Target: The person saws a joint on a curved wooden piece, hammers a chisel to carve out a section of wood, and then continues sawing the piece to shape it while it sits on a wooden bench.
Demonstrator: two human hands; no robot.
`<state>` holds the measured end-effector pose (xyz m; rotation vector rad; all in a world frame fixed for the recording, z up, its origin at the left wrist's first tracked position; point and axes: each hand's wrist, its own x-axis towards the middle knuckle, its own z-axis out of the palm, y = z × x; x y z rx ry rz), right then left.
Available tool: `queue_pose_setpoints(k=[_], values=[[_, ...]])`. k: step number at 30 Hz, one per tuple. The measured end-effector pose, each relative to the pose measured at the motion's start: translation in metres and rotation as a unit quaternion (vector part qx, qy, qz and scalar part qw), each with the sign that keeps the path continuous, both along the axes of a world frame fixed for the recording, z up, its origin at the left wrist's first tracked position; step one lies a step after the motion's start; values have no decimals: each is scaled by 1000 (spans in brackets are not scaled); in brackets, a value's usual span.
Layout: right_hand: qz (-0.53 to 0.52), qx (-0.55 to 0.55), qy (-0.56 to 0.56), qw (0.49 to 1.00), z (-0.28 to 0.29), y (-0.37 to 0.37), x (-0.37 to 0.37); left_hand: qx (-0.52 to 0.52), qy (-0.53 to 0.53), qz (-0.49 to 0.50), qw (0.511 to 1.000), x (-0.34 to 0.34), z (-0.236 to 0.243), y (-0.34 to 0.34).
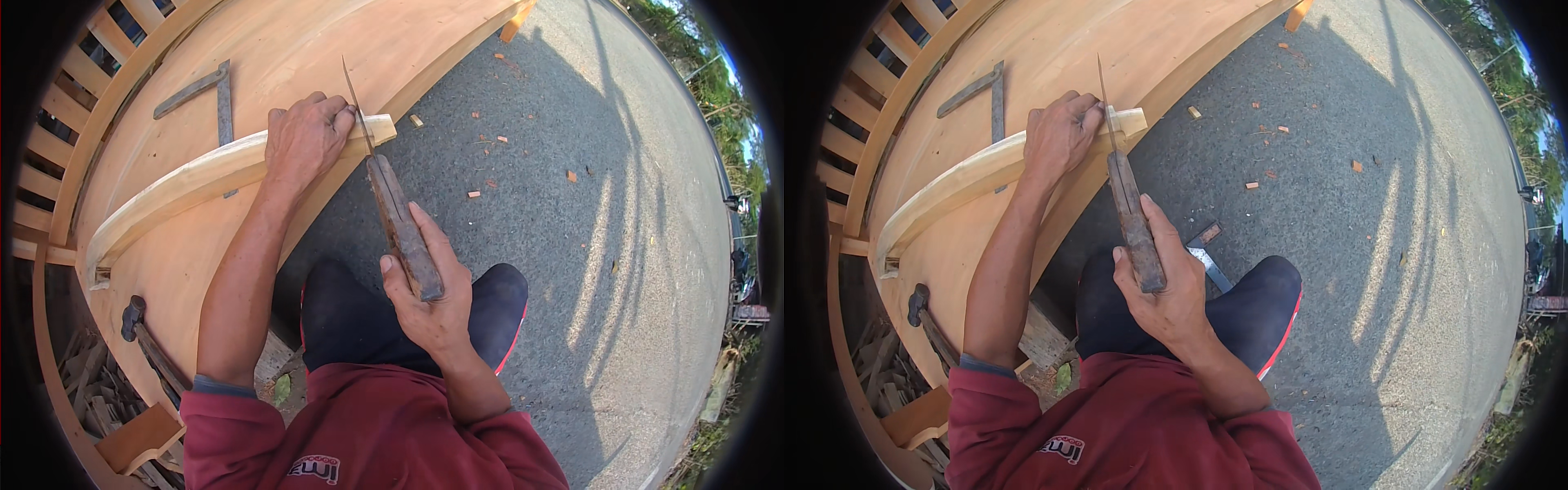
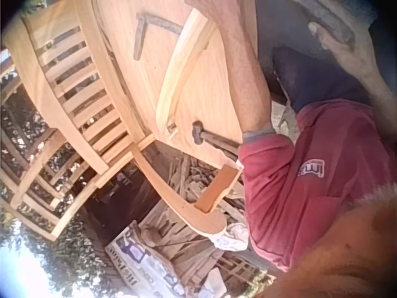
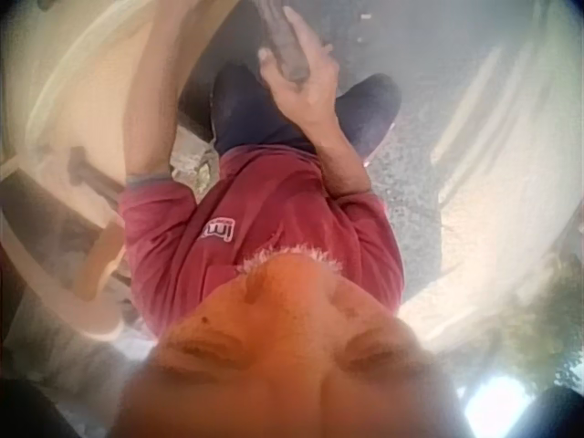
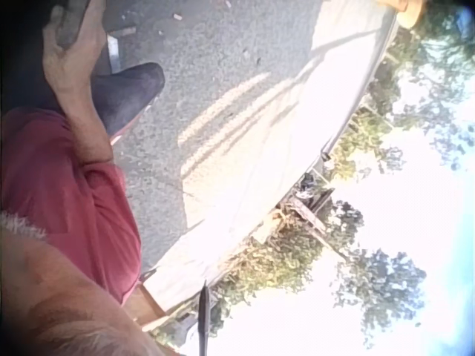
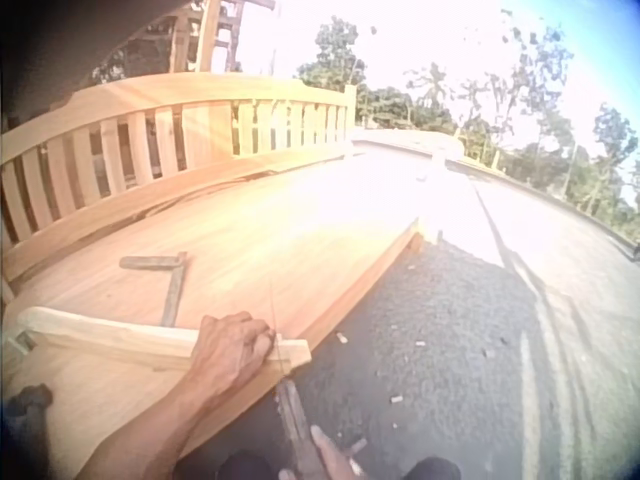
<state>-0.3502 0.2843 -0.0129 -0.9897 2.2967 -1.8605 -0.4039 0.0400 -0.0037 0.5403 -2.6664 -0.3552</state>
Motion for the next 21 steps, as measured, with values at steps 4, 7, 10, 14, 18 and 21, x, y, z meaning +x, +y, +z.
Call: queue_pose_setpoints(k=[4, 7, 10, 14, 18, 21], values=[[6, -14, 25, 1000, -4, 22, 13, -5, -3, -2, 1000, -4, -1, 1], [4, 7, -2, 1000, 1, 10, 2, -10, 7, -3, 1000, -4, -5, 1], [22, 21, -64, 997, 10, -4, -11, -6, 2, 1, 1000, 1, -6, -2], [26, -19, -45, 998, 2, 20, 7, -11, 11, 0, 1000, -2, -5, 0], [15, -2, -31, 999, -3, 23, 11, -16, 4, -1, 1000, -4, -1, 4], [18, 13, -41, 999, 5, -7, -13, -13, 6, -1, 1000, -1, -3, 3]])
